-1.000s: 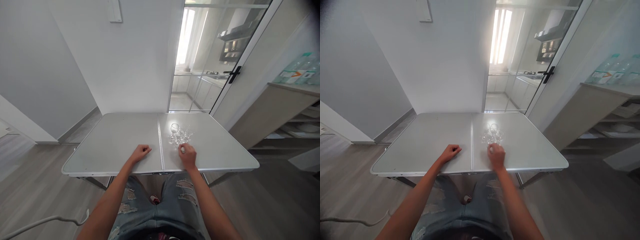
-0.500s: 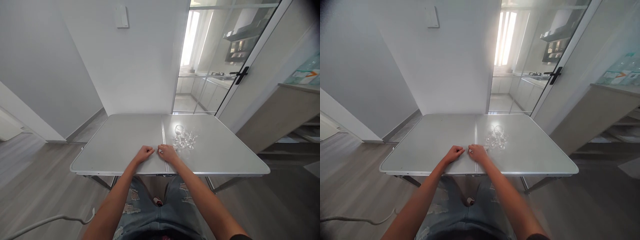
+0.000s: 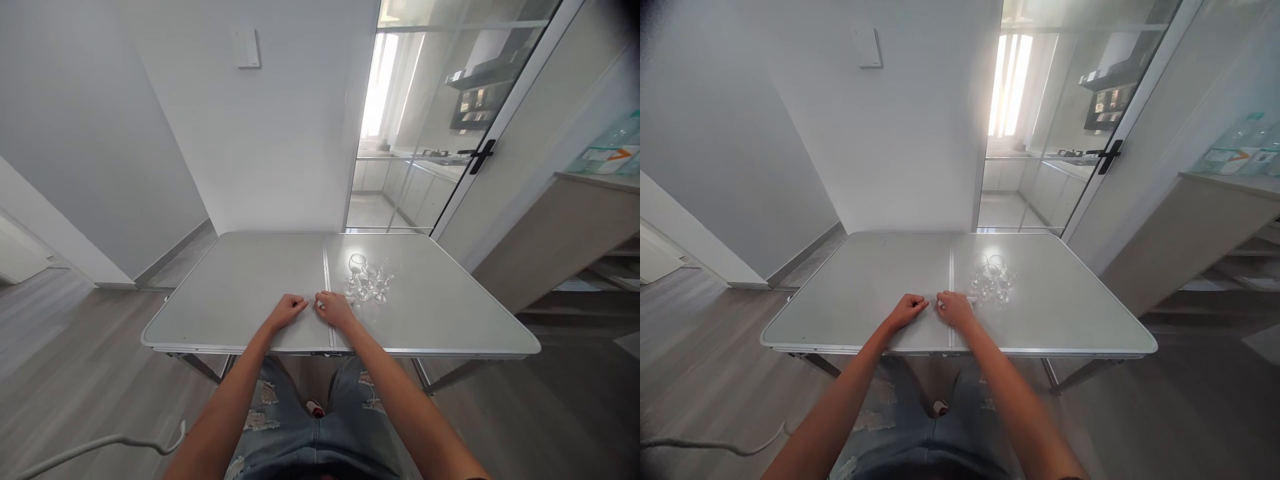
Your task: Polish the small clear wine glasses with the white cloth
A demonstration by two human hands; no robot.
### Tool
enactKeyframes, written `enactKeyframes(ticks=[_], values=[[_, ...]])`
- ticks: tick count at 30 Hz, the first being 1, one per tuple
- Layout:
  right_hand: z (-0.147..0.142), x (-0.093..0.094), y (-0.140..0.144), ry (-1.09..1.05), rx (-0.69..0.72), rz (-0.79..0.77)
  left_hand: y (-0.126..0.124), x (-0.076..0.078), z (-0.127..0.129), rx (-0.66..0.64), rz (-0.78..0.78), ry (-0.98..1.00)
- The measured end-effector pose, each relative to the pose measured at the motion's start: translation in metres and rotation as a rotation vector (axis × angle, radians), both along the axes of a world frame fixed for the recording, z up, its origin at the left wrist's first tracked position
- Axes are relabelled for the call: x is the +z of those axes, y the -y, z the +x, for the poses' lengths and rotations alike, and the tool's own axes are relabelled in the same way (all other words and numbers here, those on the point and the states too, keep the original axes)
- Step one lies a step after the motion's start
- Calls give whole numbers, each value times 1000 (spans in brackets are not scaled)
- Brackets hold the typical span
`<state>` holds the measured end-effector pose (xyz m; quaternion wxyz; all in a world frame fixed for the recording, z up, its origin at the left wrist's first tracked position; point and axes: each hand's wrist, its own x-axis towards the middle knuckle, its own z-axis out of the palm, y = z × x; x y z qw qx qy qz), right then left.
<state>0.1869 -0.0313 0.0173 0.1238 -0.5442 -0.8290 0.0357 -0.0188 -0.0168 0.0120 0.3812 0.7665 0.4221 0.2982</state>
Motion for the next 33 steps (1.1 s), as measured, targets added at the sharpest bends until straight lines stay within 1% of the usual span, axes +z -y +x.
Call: enactKeyframes(ticks=[6,13,21,26,28,30,32,33], values=[[1,-2,-1,-16,5,16,1,1,0,-4,4,0],[1,0,-1,-15,1,12,0,1,0,1,6,-3],[2,-3,-2,-27,6,15,2,3,0,-5,7,0],[3,-2,-2,-42,6,22,1,2,2,13,14,3],[3,-1,-1,-74,-11,27,0,1,2,23,9,17],[4,1,0,-157,-58,52,0,1,1,34,-1,30],[10,3,5,-291,-129,105,1,1,2,101,30,27],[15,4,9,-367,-174,142,2,1,5,166,71,23]])
